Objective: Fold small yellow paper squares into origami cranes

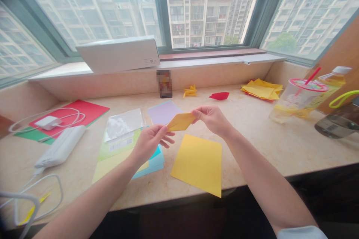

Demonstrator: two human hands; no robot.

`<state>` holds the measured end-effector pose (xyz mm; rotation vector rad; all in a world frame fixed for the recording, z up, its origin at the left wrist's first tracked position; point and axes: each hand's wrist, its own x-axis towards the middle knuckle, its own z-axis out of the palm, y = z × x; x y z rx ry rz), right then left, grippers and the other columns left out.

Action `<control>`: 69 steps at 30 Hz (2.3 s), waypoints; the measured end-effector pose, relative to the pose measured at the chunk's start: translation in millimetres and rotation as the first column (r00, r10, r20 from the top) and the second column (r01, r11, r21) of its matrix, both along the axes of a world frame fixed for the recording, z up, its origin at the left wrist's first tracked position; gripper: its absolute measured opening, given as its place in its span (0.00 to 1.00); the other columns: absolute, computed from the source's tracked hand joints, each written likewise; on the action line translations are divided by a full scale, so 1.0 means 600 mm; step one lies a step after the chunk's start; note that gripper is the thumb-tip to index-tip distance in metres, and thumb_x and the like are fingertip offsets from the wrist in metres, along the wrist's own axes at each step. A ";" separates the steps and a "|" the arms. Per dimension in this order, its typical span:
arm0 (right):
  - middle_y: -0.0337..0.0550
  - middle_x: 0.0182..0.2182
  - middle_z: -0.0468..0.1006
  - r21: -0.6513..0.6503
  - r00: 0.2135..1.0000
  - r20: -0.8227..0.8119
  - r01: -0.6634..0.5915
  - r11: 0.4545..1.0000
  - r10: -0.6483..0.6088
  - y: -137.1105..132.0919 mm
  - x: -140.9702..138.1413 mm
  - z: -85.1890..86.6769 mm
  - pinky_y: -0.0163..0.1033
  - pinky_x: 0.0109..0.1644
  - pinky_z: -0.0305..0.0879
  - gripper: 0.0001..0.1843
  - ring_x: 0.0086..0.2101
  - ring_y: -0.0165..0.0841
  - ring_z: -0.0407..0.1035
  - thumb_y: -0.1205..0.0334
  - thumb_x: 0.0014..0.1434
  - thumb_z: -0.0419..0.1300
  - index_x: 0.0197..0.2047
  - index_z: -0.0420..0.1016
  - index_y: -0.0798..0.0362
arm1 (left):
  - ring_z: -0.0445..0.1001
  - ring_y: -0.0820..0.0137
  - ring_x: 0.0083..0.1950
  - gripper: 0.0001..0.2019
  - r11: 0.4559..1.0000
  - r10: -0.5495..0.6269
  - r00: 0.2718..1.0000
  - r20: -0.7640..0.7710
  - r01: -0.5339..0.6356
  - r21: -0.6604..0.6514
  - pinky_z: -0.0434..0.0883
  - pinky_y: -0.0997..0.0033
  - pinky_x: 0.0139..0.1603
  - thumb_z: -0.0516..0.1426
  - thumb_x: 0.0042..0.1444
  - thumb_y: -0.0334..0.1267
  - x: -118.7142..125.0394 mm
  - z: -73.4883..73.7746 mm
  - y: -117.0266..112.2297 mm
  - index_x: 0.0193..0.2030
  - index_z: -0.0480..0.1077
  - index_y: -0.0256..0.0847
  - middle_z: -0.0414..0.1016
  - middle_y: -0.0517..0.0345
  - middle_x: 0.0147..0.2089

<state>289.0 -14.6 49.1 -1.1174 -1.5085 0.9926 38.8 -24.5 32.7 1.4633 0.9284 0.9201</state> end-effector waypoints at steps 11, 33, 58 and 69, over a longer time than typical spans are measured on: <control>0.42 0.25 0.81 0.046 0.994 0.104 0.018 0.999 -0.023 0.006 0.002 -0.001 0.41 0.39 0.67 0.22 0.29 0.34 0.75 0.42 0.58 0.64 0.37 0.83 0.55 | 0.81 0.65 0.28 0.23 0.974 0.190 0.981 0.040 -0.193 0.116 0.77 0.69 0.27 0.56 0.61 0.56 -0.003 -0.006 0.007 0.33 0.72 0.34 0.82 0.48 0.33; 0.46 0.51 0.81 0.566 0.943 0.331 -0.212 0.796 0.016 -0.019 -0.060 -0.043 0.45 0.53 0.75 0.12 0.50 0.38 0.77 0.70 0.63 0.59 0.42 0.83 0.47 | 0.80 0.60 0.48 0.19 0.979 0.187 0.803 0.566 -0.102 -0.178 0.75 0.61 0.52 0.66 0.55 0.46 -0.012 0.004 0.023 0.47 0.76 0.35 0.82 0.46 0.46; 0.42 0.28 0.81 -0.108 0.960 0.241 -0.122 0.987 0.145 -0.014 -0.058 -0.025 0.35 0.29 0.64 0.17 0.27 0.32 0.73 0.49 0.63 0.59 0.37 0.81 0.54 | 0.83 0.57 0.38 0.19 0.982 0.190 0.943 0.272 -0.182 -0.055 0.80 0.55 0.44 0.65 0.54 0.51 -0.006 -0.009 0.014 0.38 0.79 0.33 0.84 0.47 0.36; 0.44 0.31 0.84 0.308 0.929 0.274 0.162 0.937 -0.251 -0.010 -0.063 -0.035 0.42 0.37 0.71 0.12 0.30 0.38 0.78 0.55 0.65 0.59 0.41 0.80 0.52 | 0.82 0.57 0.43 0.21 0.931 0.354 0.902 0.245 -0.317 -0.180 0.79 0.58 0.44 0.63 0.57 0.53 0.001 -0.003 0.018 0.44 0.77 0.33 0.80 0.39 0.50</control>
